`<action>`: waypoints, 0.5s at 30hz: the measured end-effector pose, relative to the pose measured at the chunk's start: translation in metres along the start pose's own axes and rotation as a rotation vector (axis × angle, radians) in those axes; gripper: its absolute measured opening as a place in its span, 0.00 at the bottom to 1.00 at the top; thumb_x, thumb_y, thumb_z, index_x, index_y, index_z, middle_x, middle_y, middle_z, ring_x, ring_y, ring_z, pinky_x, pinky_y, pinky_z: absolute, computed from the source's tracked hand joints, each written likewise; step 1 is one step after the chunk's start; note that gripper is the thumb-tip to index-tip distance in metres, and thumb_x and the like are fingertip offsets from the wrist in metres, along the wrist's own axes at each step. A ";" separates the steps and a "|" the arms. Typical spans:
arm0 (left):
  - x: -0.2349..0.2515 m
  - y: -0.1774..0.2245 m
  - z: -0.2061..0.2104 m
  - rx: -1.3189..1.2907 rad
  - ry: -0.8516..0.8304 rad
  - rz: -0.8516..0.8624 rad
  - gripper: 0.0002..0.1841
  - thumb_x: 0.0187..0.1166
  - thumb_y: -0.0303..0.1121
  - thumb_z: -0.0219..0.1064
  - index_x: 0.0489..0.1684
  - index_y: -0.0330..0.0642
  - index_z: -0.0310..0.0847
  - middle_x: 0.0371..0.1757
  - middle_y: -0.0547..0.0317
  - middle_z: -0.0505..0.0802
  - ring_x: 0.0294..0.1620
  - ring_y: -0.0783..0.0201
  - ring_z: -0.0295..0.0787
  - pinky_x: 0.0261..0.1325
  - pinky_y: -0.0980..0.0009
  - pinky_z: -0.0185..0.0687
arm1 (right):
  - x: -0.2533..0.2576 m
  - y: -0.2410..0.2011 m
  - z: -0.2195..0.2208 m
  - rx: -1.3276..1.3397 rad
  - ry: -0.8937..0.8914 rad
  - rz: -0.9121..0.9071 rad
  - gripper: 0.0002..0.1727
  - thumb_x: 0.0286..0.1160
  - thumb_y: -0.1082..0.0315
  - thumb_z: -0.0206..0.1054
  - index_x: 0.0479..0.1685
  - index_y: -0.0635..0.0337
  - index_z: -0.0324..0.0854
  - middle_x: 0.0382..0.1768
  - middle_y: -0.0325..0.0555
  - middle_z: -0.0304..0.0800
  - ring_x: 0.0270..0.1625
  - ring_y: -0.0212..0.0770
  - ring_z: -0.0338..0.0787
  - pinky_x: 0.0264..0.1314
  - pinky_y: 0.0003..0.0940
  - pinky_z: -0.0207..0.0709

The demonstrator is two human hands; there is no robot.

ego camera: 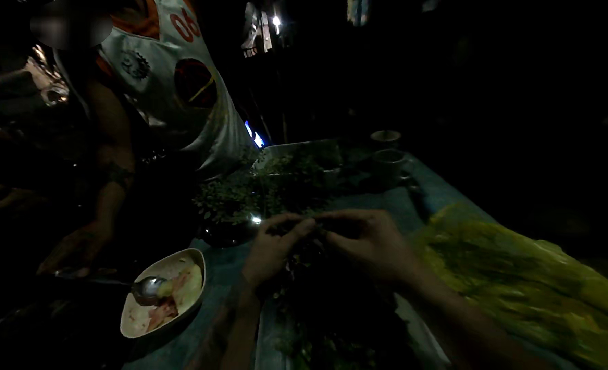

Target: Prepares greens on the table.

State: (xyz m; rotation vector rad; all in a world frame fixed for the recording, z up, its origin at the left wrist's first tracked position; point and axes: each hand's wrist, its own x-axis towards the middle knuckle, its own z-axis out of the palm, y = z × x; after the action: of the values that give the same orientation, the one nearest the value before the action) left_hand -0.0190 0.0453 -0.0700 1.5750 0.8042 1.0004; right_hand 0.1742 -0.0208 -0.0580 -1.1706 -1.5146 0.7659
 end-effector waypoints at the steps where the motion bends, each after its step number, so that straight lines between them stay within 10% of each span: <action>1: 0.000 -0.001 0.001 0.000 0.002 -0.009 0.08 0.83 0.38 0.69 0.44 0.46 0.92 0.33 0.57 0.91 0.26 0.69 0.83 0.29 0.75 0.81 | 0.001 0.001 -0.001 -0.004 -0.005 0.017 0.10 0.76 0.63 0.75 0.53 0.43 0.94 0.36 0.32 0.95 0.32 0.30 0.91 0.33 0.26 0.87; 15: 0.000 0.002 0.000 0.032 -0.009 -0.004 0.09 0.84 0.38 0.67 0.46 0.44 0.90 0.36 0.57 0.93 0.28 0.69 0.85 0.30 0.75 0.82 | 0.002 0.004 0.004 -0.025 0.064 -0.019 0.09 0.68 0.66 0.78 0.46 0.46 0.92 0.34 0.32 0.94 0.32 0.30 0.90 0.32 0.26 0.87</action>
State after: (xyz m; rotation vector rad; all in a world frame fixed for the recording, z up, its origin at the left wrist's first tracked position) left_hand -0.0189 0.0448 -0.0679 1.6033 0.8208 0.9812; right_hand 0.1713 -0.0172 -0.0626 -1.1872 -1.4842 0.6926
